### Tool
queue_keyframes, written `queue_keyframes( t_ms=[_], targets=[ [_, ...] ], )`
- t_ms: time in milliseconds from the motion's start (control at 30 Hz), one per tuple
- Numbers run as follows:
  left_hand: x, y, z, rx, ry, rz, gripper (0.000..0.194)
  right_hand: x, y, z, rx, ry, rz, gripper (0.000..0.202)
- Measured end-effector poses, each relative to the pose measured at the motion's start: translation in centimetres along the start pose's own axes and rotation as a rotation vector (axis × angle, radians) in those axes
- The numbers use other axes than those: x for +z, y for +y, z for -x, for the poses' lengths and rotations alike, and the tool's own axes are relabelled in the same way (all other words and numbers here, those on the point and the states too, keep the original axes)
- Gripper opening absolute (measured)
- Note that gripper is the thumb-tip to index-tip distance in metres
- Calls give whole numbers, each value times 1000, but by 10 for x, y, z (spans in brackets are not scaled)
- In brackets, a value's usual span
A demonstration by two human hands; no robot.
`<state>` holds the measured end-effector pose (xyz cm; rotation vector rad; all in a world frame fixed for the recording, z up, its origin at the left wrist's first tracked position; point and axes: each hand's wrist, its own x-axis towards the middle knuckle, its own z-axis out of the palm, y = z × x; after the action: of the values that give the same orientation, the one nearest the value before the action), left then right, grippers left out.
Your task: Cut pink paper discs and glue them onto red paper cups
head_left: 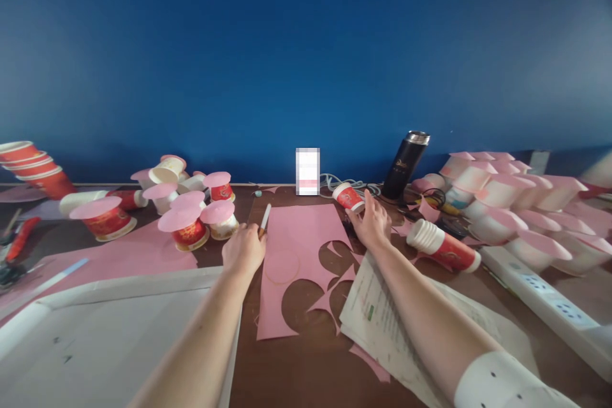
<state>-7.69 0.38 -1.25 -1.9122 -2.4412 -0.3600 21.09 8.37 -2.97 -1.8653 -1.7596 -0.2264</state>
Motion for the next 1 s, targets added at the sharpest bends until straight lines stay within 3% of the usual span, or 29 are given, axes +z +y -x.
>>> queue_keyframes(
  t_ms=[167, 433, 567, 667, 833, 900, 1000],
  targets=[
    [-1, 1, 0, -2, -9, -8, 29, 3, -2, -3, 70, -32, 37, 74],
    [-1, 0, 0, -2, -9, -13, 31, 1, -2, -4, 77, -59, 28, 53],
    [-1, -1, 1, 2, 2, 2, 37, -2, -3, -3, 61, 22, -161, 55],
    [-2, -1, 2, -4, 14, 16, 41, -9, -7, 3, -54, 51, -396, 59],
    [-7, 2, 5, 10, 210, 69, 42, -26, -24, 20, -242, -48, -621, 57],
    [-10, 3, 7, 78, 322, 131, 38, -29, -31, 26, -265, -93, -629, 58],
    [-14, 5, 11, 230, 429, 258, 32, -31, -38, 31, -349, -52, -639, 59]
  ],
)
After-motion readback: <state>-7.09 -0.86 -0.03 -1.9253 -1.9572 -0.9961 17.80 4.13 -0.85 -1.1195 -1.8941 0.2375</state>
